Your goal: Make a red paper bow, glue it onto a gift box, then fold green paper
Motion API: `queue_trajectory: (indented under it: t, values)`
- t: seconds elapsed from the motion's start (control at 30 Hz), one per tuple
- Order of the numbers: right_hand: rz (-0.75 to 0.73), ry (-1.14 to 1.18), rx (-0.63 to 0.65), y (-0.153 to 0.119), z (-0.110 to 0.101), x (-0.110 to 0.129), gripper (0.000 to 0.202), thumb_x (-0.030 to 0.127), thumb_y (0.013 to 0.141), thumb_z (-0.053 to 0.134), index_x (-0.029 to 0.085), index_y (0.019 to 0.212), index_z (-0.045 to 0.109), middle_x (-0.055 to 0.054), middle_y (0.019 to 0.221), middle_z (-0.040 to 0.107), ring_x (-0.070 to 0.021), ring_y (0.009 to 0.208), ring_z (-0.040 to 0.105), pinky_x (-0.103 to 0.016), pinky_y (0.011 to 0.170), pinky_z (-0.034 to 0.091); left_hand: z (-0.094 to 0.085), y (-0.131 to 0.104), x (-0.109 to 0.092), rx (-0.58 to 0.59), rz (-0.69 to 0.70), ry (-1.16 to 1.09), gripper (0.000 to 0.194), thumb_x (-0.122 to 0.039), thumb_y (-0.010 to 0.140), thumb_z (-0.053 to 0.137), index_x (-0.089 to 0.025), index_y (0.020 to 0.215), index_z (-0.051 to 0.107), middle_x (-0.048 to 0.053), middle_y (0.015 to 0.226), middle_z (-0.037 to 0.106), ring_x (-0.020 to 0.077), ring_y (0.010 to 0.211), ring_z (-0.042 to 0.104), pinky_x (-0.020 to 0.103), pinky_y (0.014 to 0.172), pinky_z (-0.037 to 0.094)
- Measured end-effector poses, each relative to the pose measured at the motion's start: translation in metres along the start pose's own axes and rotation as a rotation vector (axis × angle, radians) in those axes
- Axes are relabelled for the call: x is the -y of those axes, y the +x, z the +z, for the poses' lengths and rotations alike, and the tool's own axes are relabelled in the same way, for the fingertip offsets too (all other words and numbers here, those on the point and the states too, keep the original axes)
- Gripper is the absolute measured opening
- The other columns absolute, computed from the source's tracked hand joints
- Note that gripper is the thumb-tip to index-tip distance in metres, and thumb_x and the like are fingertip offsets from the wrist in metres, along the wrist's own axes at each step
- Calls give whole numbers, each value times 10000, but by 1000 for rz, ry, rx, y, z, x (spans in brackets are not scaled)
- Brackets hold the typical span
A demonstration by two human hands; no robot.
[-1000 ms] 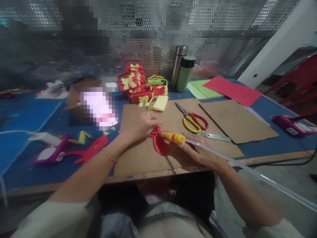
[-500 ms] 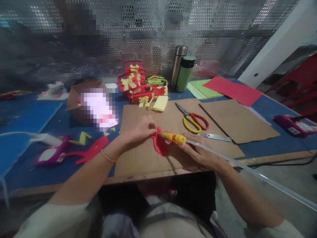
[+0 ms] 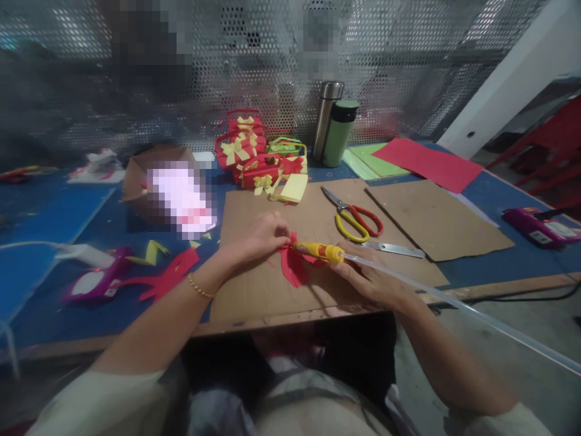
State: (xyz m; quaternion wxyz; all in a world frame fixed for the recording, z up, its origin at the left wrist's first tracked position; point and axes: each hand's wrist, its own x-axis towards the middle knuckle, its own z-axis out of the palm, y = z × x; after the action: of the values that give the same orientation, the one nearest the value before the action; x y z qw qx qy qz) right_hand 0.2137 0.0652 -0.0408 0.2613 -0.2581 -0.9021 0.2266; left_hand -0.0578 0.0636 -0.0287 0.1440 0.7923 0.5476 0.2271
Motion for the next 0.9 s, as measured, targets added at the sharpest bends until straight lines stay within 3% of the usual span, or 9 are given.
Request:
queue_trajectory:
  t: [0.5, 0.9]
  values:
    - [-5, -7, 28, 1, -2, 0, 392, 463, 1074, 385, 227, 848, 602, -43, 782, 647, -197, 725, 594, -319, 663, 461, -1, -2, -1, 7, -16, -50, 122, -178, 821, 659, -186, 726, 736, 40, 787, 660, 162, 722, 582, 297, 605, 455]
    - [26, 1, 71, 2, -8, 0, 357, 450, 1071, 401, 235, 816, 531, -17, 761, 603, -179, 690, 577, -306, 646, 452, -13, -5, 5, 50, -26, -42, 138, -143, 803, 627, -192, 750, 744, 39, 813, 677, 166, 732, 607, 310, 660, 483]
